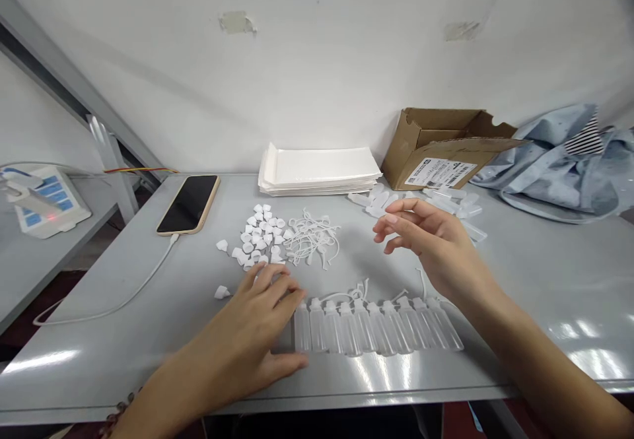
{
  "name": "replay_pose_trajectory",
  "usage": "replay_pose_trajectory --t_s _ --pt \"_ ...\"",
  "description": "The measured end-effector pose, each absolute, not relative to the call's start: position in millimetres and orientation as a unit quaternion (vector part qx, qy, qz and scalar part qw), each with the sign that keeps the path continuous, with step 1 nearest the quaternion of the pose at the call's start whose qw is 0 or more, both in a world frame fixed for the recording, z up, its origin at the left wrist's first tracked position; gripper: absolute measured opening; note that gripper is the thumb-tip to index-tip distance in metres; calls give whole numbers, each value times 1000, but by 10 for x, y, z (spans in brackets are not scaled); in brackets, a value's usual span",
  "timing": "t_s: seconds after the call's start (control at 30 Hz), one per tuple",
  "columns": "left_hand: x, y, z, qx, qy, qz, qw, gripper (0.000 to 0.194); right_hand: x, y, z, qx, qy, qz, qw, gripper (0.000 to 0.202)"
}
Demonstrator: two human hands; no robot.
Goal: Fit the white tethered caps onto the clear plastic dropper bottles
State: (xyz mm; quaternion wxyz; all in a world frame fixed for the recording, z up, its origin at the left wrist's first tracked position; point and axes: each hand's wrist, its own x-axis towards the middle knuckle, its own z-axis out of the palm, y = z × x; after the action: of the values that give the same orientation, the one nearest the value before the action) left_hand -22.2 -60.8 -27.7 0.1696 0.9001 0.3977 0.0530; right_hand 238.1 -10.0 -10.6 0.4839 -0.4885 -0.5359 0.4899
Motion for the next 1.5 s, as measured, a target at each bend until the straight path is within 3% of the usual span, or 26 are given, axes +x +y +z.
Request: replay_pose_trajectory --t_s 0.1,0.23,0.43,0.57,0.97,1.23,1.5 --pt "-345 -584 -287 899 393 70 181 50 2435 -66 -74 -485 -536 482 495 16" --pt "-549 -454 -234 873 436 141 165 25 2601 82 -13 -513 -564 431 483 18" --pt "-728 -305 -319 845 500 108 156 23 2892 469 -150 -613 -680 225 332 13" --pt "-758 -313 -468 844 499 85 178 23 2962 601 -351 -597 -736 141 287 10" --pt "-769 -254 -391 849 501 80 148 28 2936 645 -475 -545 -803 91 224 13" --pt "-147 -12 -144 856 501 2 130 31 2860 659 -570 -531 -824 73 186 14" --pt "123 74 -234 828 542 29 138 27 2782 318 -275 -528 -813 117 216 19"
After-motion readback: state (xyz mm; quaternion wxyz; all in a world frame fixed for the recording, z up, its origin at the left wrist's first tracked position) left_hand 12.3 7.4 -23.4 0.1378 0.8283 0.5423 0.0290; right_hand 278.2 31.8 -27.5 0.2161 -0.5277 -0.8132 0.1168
